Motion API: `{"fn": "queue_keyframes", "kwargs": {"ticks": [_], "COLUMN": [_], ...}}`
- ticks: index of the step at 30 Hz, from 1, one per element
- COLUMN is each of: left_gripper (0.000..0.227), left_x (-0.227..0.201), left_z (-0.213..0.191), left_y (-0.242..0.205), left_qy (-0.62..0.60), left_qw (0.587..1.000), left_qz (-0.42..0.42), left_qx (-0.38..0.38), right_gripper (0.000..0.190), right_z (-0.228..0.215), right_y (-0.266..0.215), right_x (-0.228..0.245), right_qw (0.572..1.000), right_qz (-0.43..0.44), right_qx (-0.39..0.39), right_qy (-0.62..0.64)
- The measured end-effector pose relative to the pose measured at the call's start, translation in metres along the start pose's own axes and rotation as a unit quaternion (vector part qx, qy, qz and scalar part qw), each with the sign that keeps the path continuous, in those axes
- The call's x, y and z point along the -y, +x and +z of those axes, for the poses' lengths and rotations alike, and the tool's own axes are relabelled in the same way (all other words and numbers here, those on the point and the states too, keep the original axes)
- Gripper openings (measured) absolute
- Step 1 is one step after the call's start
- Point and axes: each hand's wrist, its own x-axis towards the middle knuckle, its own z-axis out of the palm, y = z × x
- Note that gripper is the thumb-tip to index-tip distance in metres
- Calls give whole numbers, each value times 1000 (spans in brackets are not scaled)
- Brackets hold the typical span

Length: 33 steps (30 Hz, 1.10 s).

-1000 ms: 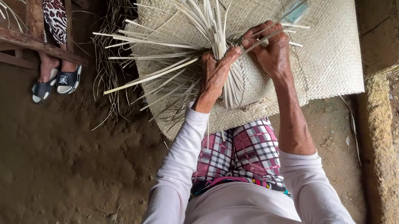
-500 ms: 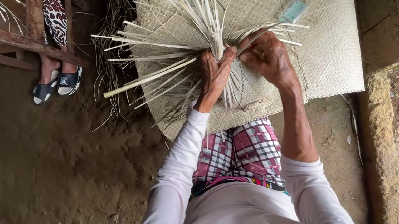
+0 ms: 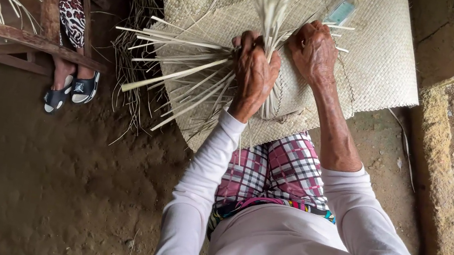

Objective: Weaving thin natural fibers to create a hat or similar craft item.

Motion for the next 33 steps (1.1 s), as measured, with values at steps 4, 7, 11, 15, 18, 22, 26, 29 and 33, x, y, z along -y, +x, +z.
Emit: {"fn": "queue_keyframes", "kwargs": {"ticks": [4, 7, 11, 15, 18, 22, 26, 29, 33], "left_gripper": [30, 46, 60, 62, 75, 90, 88, 86, 85], "left_x": [0, 12, 41, 22, 33, 25, 16, 6, -7], "left_z": [-20, -29, -22, -44, -29, -33, -49, -50, -61], "left_y": [19, 32, 32, 40, 34, 28, 16, 16, 15], "left_qy": [113, 144, 9, -4, -102, -124, -128, -131, -135], "left_qw": [985, 949, 883, 864, 878, 848, 863, 870, 880], "left_qz": [72, -14, -137, -139, -75, -180, -153, -140, -121], "left_qx": [110, 281, 449, 484, 462, 483, 465, 453, 439], "right_gripper": [16, 23, 33, 34, 57, 62, 69, 68, 68], "right_z": [-3, -8, -16, -29, -39, -45, -33, 22, 26], "right_y": [-1, -11, -26, -43, -50, -52, -54, -71, -82], "right_x": [-2, -2, 3, 15, 27, 33, 25, -27, -22], "right_qw": [998, 995, 988, 986, 971, 951, 930, 904, 883], "right_qz": [51, 64, 114, 127, 211, 261, 291, 308, 321], "right_qx": [-37, -68, -81, -37, 42, 90, 68, 36, -3], "right_qy": [8, 23, 70, 101, 104, 138, 214, 296, 342]}}
